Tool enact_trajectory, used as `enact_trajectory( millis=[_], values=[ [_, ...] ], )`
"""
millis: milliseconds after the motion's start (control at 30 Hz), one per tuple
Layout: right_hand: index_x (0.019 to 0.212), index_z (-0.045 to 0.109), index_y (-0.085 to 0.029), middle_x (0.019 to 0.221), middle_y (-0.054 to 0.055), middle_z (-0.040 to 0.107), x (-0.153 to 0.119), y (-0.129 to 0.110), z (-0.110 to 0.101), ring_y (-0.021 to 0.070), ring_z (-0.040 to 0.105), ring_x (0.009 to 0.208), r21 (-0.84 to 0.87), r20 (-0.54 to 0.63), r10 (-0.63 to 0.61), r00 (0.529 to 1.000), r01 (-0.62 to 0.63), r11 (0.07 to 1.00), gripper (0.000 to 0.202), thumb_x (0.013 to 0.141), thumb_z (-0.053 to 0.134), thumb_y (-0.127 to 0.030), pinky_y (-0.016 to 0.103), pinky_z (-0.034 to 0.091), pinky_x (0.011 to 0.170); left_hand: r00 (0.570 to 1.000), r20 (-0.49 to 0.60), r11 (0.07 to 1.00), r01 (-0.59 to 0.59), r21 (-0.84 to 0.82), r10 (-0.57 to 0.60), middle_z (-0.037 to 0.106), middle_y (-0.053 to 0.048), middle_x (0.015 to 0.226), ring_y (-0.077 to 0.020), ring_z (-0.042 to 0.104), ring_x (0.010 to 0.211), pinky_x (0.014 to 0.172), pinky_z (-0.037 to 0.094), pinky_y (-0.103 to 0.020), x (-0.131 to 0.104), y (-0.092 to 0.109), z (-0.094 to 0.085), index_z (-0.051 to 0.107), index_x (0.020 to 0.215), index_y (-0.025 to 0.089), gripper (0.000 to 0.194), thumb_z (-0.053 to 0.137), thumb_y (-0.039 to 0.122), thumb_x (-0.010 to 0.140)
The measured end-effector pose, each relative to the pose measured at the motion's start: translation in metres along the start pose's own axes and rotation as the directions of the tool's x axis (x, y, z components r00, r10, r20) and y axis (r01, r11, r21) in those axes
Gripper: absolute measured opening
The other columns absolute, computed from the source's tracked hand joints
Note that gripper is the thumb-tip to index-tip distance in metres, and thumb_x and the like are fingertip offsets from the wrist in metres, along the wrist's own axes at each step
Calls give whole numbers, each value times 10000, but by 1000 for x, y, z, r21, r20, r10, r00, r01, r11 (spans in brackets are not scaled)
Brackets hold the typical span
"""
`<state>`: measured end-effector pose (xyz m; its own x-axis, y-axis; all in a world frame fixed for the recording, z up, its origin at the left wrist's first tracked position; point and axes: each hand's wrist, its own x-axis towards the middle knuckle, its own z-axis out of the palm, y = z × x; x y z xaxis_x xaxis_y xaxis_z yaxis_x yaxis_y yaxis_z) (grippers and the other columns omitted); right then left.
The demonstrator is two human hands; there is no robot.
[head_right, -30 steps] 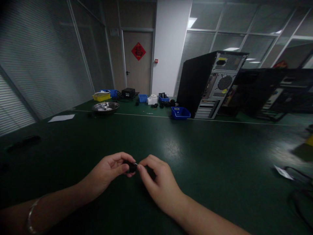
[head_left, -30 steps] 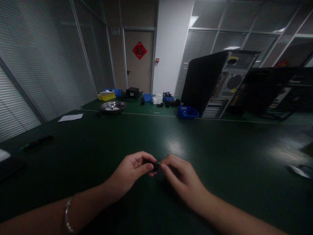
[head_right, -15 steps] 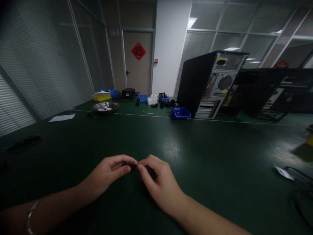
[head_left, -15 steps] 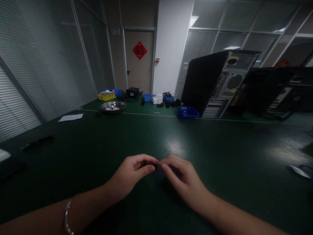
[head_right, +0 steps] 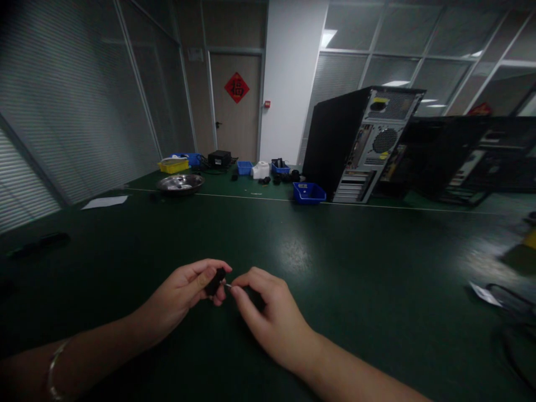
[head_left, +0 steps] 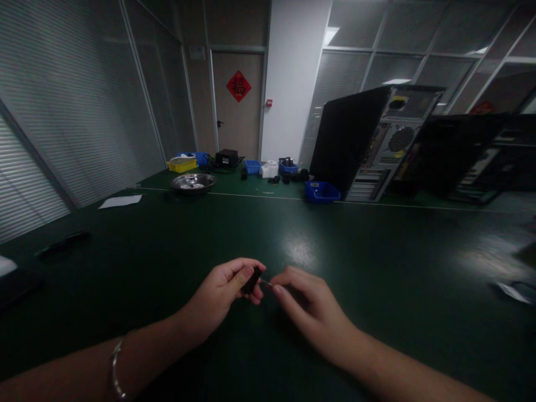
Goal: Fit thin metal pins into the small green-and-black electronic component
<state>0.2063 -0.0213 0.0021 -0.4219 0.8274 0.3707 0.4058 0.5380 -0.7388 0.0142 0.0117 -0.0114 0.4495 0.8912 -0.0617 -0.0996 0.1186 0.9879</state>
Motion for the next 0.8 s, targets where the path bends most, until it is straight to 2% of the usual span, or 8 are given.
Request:
enact_trajectory(
  millis=[200,333,400,567,667,800],
  values=[
    [908,638,-172,841,34,617,-1,1,0,131,576,770,3,18,-18,1000,18,1000,190,942,459,-227,249,439,706,1000,20,999,21,-48,-20,592,-24,719,-152,554,674,650,440,-298,-2,2,2,612,1011,113,301,498,372,908],
    [928,635,-174,858,31,620,-1,2,1,128,580,791,15,17,-37,999,37,999,169,936,469,-209,243,441,724,1000,7,998,2,-56,-2,631,-44,861,-167,568,831,793,423,-313,-3,2,1,629,1041,143,263,542,342,892],
    [932,631,-172,847,28,613,-1,2,2,124,576,776,13,9,-36,999,36,999,157,931,479,-211,237,439,704,1000,-22,1000,2,-30,-3,638,-48,932,-171,558,892,805,408,-298,-3,2,1,632,1048,163,249,594,323,861],
    [914,625,-170,829,28,606,-2,4,2,128,571,764,-13,-3,-6,1000,6,1000,160,933,476,-223,240,434,696,997,-76,998,-5,-55,1,603,-17,886,-131,528,740,663,408,-268,-1,3,1,616,1023,177,243,658,278,805],
    [882,625,-167,819,31,609,-1,6,2,130,570,752,-38,-40,27,999,-29,999,181,939,466,-232,243,430,689,996,-84,992,5,-124,-16,589,-10,848,-129,539,717,678,431,-279,-2,4,3,609,1032,174,251,659,251,799],
    [860,631,-169,804,32,611,1,7,2,135,566,739,-82,-60,59,996,-64,995,187,933,471,-231,247,421,676,997,-56,981,35,-192,-47,619,-44,885,-147,575,786,770,450,-298,-3,4,4,633,1003,143,224,665,200,789]
  ],
)
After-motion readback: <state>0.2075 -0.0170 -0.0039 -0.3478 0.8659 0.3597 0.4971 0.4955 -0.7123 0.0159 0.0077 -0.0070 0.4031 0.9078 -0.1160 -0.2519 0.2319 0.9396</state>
